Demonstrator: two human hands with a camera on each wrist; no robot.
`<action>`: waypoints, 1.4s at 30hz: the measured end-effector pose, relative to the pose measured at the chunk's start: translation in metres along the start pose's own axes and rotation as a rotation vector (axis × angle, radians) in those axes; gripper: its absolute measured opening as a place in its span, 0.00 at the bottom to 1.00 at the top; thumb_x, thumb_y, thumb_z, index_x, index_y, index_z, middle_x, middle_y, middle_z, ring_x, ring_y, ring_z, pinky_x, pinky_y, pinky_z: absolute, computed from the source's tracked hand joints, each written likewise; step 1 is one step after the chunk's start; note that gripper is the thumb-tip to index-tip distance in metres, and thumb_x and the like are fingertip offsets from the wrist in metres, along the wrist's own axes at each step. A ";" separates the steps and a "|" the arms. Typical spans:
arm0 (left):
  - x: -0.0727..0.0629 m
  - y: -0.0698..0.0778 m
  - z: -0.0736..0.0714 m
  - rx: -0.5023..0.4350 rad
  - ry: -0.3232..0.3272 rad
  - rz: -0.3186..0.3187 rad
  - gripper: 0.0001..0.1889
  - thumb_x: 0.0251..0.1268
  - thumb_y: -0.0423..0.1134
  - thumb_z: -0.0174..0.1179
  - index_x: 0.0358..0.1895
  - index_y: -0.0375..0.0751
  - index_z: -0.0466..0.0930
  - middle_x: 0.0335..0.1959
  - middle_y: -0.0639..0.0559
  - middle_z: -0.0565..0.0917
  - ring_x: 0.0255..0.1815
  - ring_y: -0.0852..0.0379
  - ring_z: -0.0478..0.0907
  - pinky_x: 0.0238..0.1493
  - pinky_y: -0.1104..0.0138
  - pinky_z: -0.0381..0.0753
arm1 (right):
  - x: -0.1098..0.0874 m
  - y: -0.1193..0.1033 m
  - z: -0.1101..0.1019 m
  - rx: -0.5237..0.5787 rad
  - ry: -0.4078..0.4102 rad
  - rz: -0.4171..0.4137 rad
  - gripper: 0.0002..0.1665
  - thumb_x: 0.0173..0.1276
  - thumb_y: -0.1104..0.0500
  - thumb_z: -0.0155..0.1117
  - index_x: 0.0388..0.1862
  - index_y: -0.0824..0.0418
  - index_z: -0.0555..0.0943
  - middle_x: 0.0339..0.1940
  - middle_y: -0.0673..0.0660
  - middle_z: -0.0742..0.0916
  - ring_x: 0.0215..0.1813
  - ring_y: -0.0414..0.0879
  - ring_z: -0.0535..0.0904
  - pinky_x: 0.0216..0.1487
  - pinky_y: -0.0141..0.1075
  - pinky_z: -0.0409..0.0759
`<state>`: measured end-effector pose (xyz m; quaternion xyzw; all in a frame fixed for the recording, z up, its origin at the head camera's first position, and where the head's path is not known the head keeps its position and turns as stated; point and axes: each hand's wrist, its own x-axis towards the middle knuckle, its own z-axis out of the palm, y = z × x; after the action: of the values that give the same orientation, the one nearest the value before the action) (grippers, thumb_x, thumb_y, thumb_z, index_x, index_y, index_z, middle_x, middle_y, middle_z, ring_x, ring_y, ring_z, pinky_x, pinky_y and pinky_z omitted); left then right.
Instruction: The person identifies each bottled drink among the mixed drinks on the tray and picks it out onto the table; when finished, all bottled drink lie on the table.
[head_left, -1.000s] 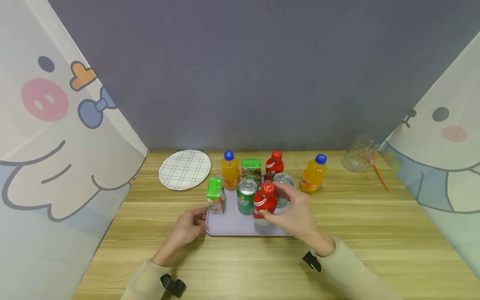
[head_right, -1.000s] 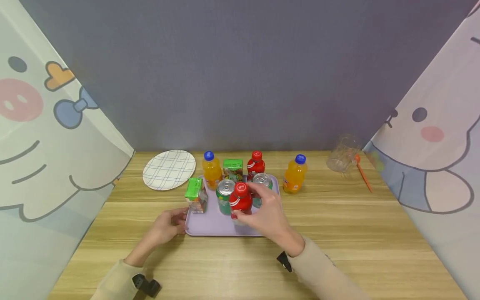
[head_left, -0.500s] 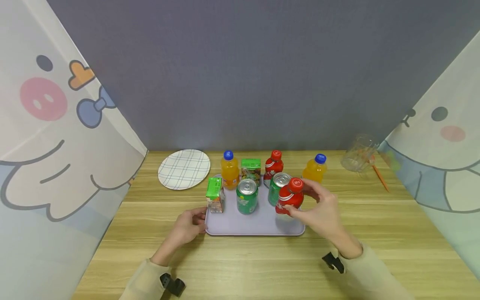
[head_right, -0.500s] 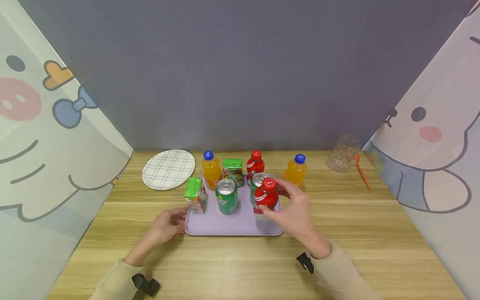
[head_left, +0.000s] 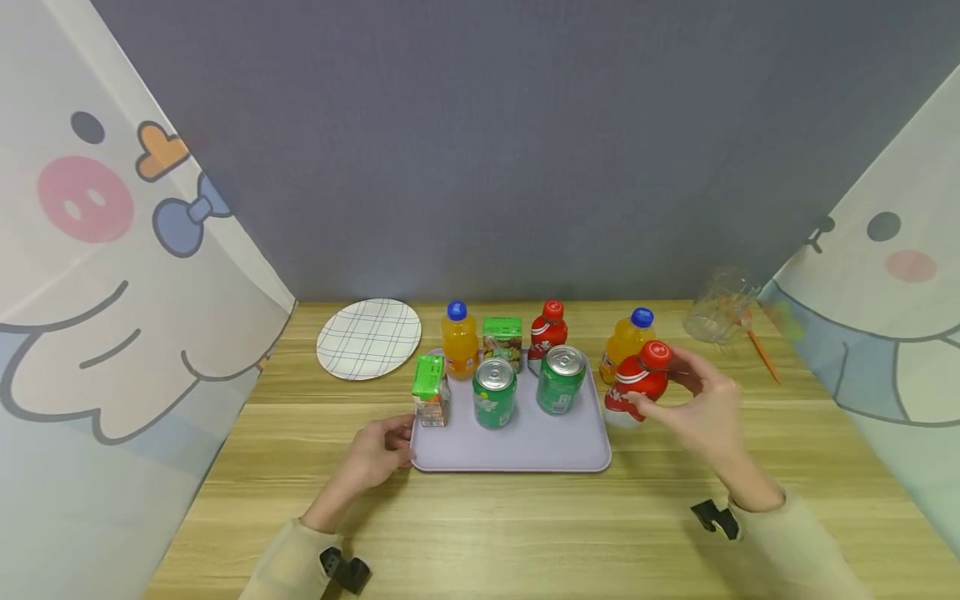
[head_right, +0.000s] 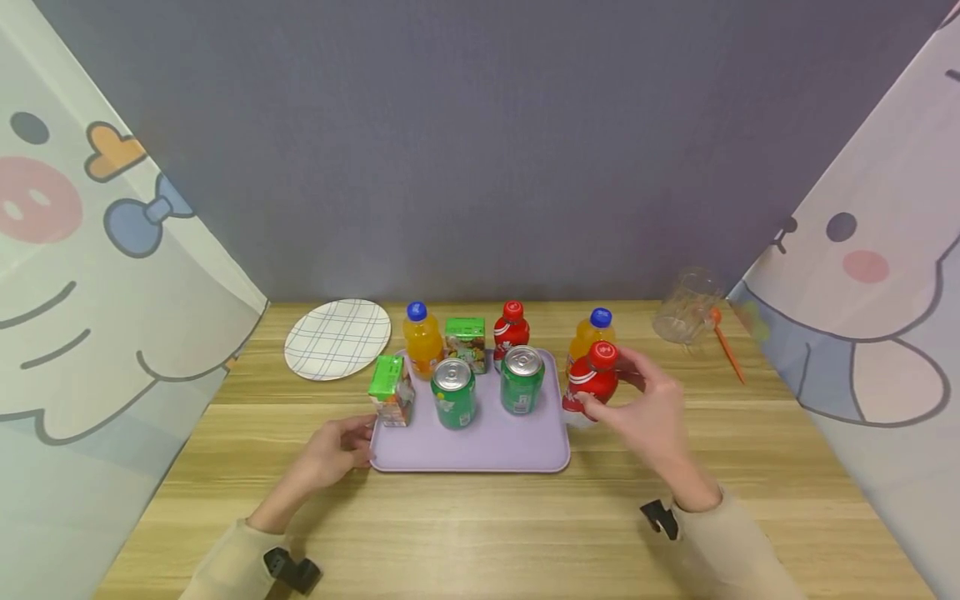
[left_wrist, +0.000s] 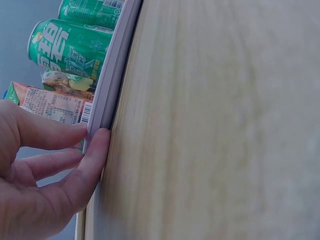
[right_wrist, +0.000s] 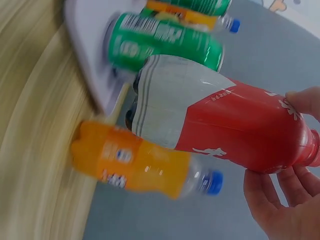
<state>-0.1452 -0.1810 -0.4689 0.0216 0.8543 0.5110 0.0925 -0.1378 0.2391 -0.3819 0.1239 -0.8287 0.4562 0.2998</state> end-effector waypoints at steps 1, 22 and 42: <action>0.000 0.000 0.000 0.002 0.000 0.001 0.28 0.47 0.16 0.61 0.58 0.23 0.73 0.36 0.43 0.78 0.34 0.53 0.78 0.27 0.68 0.86 | 0.000 0.004 -0.003 0.004 0.008 0.006 0.41 0.31 0.78 0.80 0.51 0.76 0.77 0.43 0.68 0.84 0.40 0.30 0.78 0.45 0.19 0.78; 0.002 -0.001 0.000 0.002 0.008 0.001 0.28 0.47 0.15 0.61 0.58 0.24 0.73 0.36 0.44 0.78 0.33 0.54 0.78 0.26 0.67 0.85 | -0.002 0.048 -0.004 -0.082 -0.025 0.084 0.39 0.36 0.75 0.79 0.53 0.74 0.76 0.45 0.67 0.83 0.41 0.26 0.75 0.45 0.17 0.77; 0.001 0.001 0.001 -0.007 0.007 -0.010 0.28 0.47 0.15 0.61 0.58 0.23 0.73 0.36 0.43 0.79 0.33 0.53 0.78 0.27 0.67 0.86 | 0.000 0.049 0.001 -0.059 -0.015 0.066 0.38 0.36 0.76 0.79 0.51 0.75 0.76 0.46 0.68 0.83 0.42 0.24 0.74 0.46 0.17 0.76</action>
<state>-0.1462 -0.1797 -0.4687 0.0150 0.8529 0.5136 0.0920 -0.1616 0.2654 -0.4157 0.0912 -0.8477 0.4402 0.2818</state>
